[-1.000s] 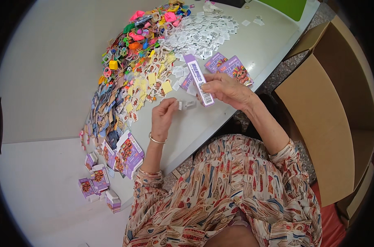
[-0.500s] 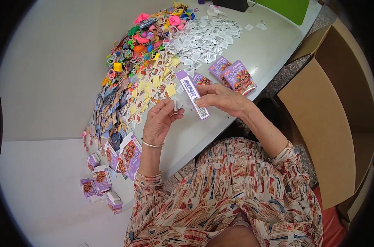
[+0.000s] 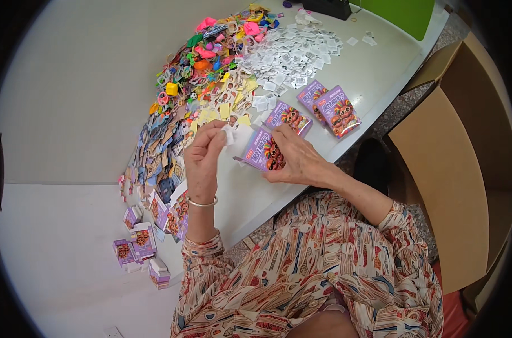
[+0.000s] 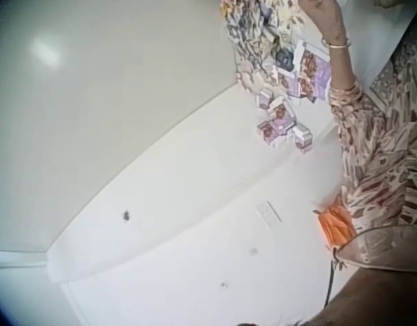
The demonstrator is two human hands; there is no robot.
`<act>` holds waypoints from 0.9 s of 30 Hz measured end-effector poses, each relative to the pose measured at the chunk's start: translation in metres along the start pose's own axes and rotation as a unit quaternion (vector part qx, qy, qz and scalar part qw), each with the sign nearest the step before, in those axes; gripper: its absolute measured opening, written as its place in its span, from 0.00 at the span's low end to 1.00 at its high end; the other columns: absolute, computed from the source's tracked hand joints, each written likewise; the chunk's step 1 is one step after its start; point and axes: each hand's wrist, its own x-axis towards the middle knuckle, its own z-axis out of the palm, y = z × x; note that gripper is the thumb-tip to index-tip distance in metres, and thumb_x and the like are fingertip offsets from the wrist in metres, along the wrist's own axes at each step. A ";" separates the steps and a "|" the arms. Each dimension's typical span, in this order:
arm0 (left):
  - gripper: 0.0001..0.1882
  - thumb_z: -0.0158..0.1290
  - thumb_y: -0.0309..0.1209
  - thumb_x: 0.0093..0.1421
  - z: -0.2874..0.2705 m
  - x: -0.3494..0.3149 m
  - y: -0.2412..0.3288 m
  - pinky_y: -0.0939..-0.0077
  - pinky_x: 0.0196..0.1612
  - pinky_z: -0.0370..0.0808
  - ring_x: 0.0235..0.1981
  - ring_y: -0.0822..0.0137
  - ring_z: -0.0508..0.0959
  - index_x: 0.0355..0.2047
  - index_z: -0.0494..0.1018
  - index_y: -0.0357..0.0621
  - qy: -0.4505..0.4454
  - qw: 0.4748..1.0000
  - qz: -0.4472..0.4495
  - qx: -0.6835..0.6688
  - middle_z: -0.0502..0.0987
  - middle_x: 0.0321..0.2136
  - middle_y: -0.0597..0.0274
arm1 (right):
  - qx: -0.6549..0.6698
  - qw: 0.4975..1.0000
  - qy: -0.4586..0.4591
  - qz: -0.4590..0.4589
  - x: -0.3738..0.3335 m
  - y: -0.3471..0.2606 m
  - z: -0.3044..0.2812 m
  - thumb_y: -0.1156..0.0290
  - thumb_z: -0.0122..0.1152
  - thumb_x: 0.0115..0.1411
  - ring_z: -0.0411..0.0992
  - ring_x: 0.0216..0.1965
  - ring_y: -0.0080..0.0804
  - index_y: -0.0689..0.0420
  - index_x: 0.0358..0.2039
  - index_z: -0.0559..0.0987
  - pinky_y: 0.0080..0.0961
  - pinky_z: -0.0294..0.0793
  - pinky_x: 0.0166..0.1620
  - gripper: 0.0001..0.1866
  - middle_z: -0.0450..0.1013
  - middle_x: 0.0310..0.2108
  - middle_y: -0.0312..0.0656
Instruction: The person is packaging small colorful toy components into small plastic bags.
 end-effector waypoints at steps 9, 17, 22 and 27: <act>0.05 0.56 0.24 0.55 0.016 -0.003 -0.012 0.71 0.46 0.69 0.39 0.60 0.74 0.32 0.76 0.37 -0.058 0.955 0.091 0.276 0.75 0.36 0.52 | -0.055 0.998 0.000 0.027 -0.007 -0.011 0.000 0.62 0.70 0.40 0.63 0.53 0.58 0.72 0.53 0.61 0.40 0.69 0.53 0.44 0.57 0.54 0.61; 0.09 0.55 0.23 0.56 0.008 -0.005 -0.016 0.74 0.39 0.72 0.35 0.63 0.76 0.38 0.77 0.40 -0.110 0.954 0.127 0.249 0.76 0.36 0.57 | -0.099 0.994 0.046 0.000 -0.009 -0.008 0.002 0.64 0.70 0.40 0.62 0.54 0.58 0.73 0.54 0.59 0.38 0.69 0.52 0.45 0.58 0.54 0.60; 0.10 0.50 0.25 0.63 0.003 -0.001 -0.006 0.81 0.44 0.71 0.41 0.76 0.74 0.44 0.75 0.37 0.039 0.998 -0.034 -0.031 0.76 0.42 0.62 | -0.075 0.996 0.045 0.018 -0.006 0.000 -0.001 0.62 0.69 0.41 0.62 0.54 0.57 0.73 0.55 0.59 0.39 0.68 0.53 0.46 0.58 0.54 0.60; 0.14 0.53 0.23 0.61 0.012 -0.032 -0.025 0.78 0.46 0.71 0.43 0.71 0.73 0.48 0.71 0.36 0.086 0.993 0.048 0.059 0.73 0.45 0.59 | -0.057 0.997 0.053 0.022 0.003 -0.007 0.002 0.60 0.70 0.41 0.62 0.54 0.56 0.72 0.55 0.59 0.40 0.67 0.53 0.46 0.59 0.52 0.60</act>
